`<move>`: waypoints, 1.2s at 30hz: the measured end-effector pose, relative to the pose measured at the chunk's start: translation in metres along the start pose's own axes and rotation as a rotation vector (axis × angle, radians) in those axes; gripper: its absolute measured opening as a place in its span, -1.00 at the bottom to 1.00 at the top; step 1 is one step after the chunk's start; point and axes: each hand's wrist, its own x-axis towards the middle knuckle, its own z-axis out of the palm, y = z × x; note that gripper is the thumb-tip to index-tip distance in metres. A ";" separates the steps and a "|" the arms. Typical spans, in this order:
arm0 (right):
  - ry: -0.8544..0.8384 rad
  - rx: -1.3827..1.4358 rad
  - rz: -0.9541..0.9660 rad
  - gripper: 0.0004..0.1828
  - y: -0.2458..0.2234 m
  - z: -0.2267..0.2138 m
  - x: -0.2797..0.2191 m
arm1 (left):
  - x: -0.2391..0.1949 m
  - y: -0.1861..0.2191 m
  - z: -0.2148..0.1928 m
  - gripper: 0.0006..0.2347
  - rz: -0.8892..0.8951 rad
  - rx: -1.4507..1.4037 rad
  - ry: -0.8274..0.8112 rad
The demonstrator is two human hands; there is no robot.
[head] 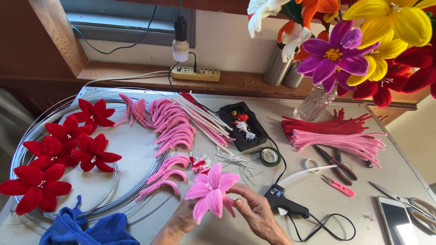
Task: Assembling an artificial flower by gluing pink petals onto a stem using a hot glue gun
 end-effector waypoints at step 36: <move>0.385 -0.046 -0.292 -0.74 0.008 0.026 -0.008 | -0.025 -0.072 -0.008 -0.81 0.033 0.054 0.437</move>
